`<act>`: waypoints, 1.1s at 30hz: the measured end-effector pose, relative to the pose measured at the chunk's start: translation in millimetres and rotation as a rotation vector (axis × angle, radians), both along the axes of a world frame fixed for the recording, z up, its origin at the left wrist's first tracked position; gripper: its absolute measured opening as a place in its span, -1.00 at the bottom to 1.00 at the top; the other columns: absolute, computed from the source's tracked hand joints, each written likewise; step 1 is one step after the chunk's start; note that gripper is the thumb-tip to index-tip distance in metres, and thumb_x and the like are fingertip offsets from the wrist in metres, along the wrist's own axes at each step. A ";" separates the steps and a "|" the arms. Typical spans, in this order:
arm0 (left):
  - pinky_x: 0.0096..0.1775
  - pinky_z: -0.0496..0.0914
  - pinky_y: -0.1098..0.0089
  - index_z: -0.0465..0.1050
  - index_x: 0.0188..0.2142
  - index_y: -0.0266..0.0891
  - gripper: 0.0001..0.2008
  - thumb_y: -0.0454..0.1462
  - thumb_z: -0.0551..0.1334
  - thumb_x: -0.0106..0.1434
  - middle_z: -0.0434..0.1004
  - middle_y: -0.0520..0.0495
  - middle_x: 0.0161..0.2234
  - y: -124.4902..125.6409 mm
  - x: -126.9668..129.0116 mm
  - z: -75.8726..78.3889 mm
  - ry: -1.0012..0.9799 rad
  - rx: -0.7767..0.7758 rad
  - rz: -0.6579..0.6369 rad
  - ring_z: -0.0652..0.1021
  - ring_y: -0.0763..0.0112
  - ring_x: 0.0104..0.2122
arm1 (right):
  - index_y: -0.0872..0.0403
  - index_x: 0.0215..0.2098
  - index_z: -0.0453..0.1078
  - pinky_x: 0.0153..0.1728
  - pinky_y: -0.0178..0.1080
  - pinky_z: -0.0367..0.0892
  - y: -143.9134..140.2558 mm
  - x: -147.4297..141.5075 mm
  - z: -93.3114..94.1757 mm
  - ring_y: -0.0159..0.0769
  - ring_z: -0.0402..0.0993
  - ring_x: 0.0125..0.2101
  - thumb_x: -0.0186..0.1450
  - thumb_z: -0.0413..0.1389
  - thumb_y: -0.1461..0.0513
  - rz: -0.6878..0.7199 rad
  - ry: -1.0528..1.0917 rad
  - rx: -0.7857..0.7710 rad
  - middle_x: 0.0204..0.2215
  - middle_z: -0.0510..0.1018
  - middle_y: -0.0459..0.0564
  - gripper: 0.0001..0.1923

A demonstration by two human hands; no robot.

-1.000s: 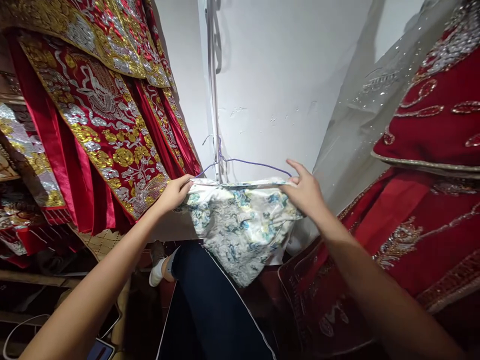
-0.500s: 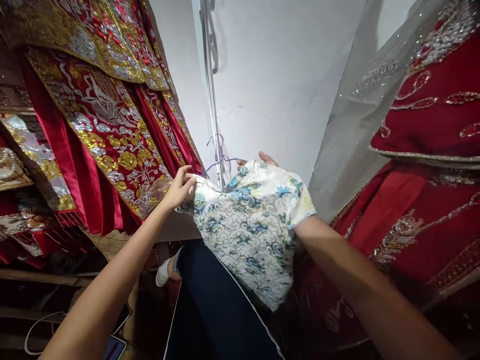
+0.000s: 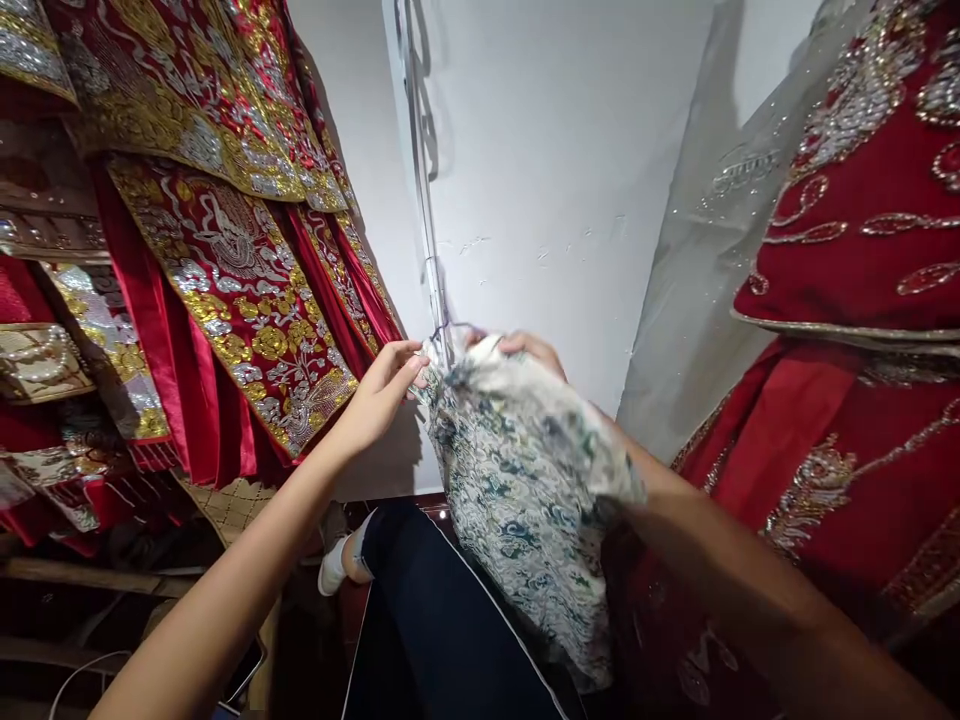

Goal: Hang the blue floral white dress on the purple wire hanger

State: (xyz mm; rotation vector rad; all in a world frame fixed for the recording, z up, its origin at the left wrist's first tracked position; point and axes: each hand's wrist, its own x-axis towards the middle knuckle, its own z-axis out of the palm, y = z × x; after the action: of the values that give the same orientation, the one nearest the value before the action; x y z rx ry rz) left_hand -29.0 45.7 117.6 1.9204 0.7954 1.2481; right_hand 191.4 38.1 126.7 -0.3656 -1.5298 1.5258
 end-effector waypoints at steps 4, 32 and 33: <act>-0.27 0.40 0.35 0.37 -0.06 -0.23 -0.69 -0.13 0.24 0.25 0.46 -0.08 -0.23 -16.6 -3.4 0.6 0.027 -0.079 -0.016 0.49 0.37 -0.31 | 0.03 -0.20 0.41 -0.41 -0.23 0.29 -49.1 -25.0 -22.8 -0.29 0.37 -0.45 0.18 0.25 0.06 -0.135 -0.535 0.415 -0.40 0.50 -0.08 -0.70; -0.57 0.09 0.35 -0.07 -0.77 -0.23 -0.35 -0.02 -0.02 0.40 0.19 -0.06 -0.71 -78.9 -48.6 21.0 0.104 -0.359 -0.426 0.15 0.51 -0.69 | -0.19 0.40 0.03 0.36 0.05 -0.12 55.0 -37.2 -114.0 -0.14 -0.09 0.39 0.44 -0.05 -0.05 -0.340 -0.491 0.669 0.40 0.04 -0.01 -0.40; -0.56 0.10 0.34 -0.05 -0.78 -0.23 -0.35 -0.03 -0.02 0.40 0.21 -0.06 -0.73 -82.6 -51.1 22.0 0.134 -0.338 -0.495 0.15 0.52 -0.70 | -0.18 0.37 0.09 0.36 0.05 -0.13 53.2 -41.6 -114.5 -0.13 -0.09 0.39 0.44 -0.05 -0.05 -0.310 -0.501 0.681 0.40 0.05 -0.01 -0.43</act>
State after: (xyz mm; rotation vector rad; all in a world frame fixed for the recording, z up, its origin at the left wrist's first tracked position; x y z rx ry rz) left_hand -80.1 -36.9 139.6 1.7839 0.5083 0.6475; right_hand 149.8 91.3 12.2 -0.5702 -2.1506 0.6281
